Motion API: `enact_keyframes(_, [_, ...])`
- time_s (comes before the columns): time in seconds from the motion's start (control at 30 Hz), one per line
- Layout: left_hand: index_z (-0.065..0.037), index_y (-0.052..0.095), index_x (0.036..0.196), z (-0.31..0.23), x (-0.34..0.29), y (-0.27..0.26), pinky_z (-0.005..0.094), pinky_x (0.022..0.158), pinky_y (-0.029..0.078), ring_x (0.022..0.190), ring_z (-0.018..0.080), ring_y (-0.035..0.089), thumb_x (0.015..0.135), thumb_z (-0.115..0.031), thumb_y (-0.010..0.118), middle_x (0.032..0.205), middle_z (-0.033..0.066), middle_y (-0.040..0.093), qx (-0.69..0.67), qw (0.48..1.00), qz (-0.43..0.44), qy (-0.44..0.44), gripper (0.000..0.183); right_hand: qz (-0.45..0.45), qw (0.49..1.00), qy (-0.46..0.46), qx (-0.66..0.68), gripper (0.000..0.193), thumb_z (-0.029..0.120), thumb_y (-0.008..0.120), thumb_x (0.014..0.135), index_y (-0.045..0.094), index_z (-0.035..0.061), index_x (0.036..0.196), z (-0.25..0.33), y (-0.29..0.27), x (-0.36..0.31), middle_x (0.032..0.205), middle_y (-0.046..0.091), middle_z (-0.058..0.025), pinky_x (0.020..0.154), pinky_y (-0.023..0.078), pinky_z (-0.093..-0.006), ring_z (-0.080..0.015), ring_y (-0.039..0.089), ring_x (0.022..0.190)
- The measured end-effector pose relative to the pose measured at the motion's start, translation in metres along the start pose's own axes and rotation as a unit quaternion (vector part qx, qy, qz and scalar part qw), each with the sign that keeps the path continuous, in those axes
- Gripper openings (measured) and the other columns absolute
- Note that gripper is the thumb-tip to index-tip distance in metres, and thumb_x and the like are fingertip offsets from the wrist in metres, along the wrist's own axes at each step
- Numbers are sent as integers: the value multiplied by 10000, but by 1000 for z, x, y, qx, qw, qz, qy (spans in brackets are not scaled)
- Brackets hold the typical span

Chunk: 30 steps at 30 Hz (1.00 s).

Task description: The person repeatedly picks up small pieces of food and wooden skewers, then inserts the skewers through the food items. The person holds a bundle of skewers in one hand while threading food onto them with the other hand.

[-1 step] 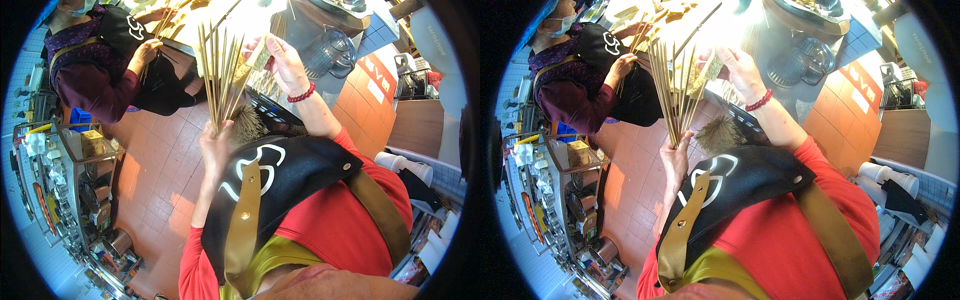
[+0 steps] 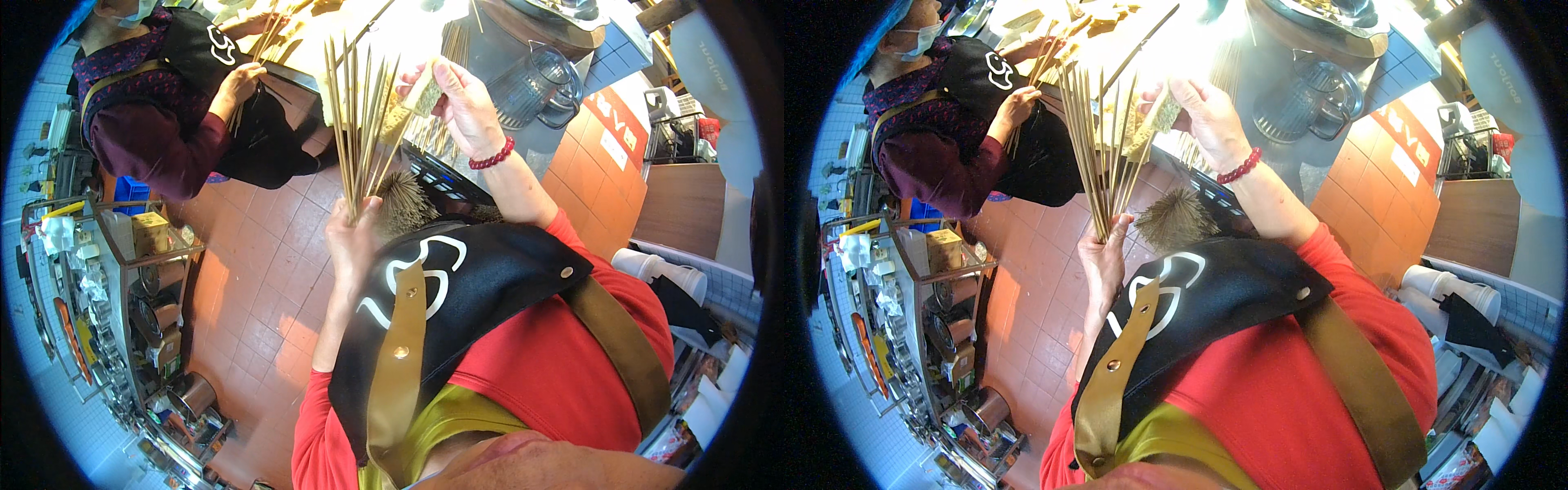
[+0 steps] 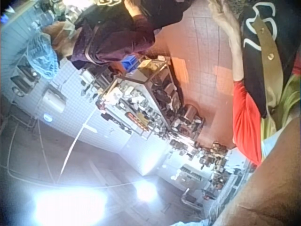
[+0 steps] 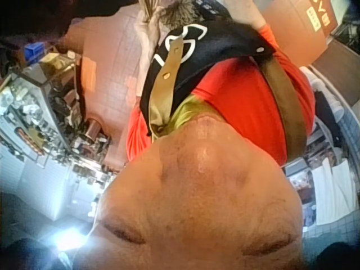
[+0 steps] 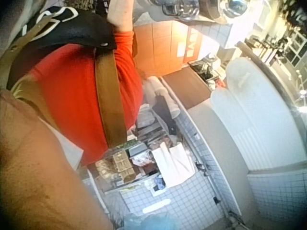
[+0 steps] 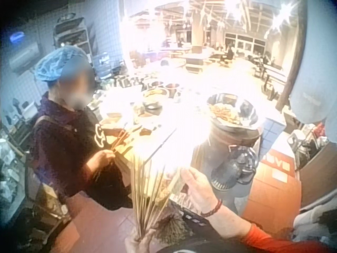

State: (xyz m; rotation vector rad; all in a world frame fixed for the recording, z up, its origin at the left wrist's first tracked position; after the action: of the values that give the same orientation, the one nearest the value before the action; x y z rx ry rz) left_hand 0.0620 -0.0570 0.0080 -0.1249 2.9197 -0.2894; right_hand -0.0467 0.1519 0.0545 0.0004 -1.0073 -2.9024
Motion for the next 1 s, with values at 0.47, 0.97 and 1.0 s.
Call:
enact_keyframes(0.47, [-16, 646, 843, -3, -3, 3, 261, 634, 400, 702, 93, 476, 852, -157, 631, 750, -2, 521, 14, 1000, -6, 21, 141, -4, 998, 1, -62, 353, 293, 532, 918, 514, -9, 1100, -22, 17, -22, 995, 636, -112, 802, 523, -290, -183, 643, 904])
enact_keyframes(0.97, [-3, 657, 985, 10, 4, -4, 273, 785, 451, 860, 141, 579, 843, -83, 618, 919, 67, 614, -30, 999, -40, -10, 168, -28, 981, 13, -190, 309, 307, 572, 895, 615, 51, 1063, -35, 21, -7, 917, 596, 40, 620, 373, -174, -22, 470, 728])
enact_keyframes(1.0, [-4, 657, 984, 11, 5, -4, 273, 786, 451, 865, 140, 580, 843, -81, 617, 925, 68, 616, -34, 998, -45, -12, 166, -13, 984, 11, -178, 305, 300, 569, 898, 611, 51, 1067, -37, 24, -6, 914, 595, 37, 627, 381, -176, -25, 478, 733])
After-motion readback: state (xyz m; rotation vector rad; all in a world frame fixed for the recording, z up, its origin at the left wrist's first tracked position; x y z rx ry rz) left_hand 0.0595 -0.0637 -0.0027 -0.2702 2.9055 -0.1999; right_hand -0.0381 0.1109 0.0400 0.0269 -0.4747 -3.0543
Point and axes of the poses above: each hand's wrist, its own x-axis towards the middle knuckle, its own y-axis out of the palm, z = x × y, the point moved 4 cm from there along x, towards the middle knuckle
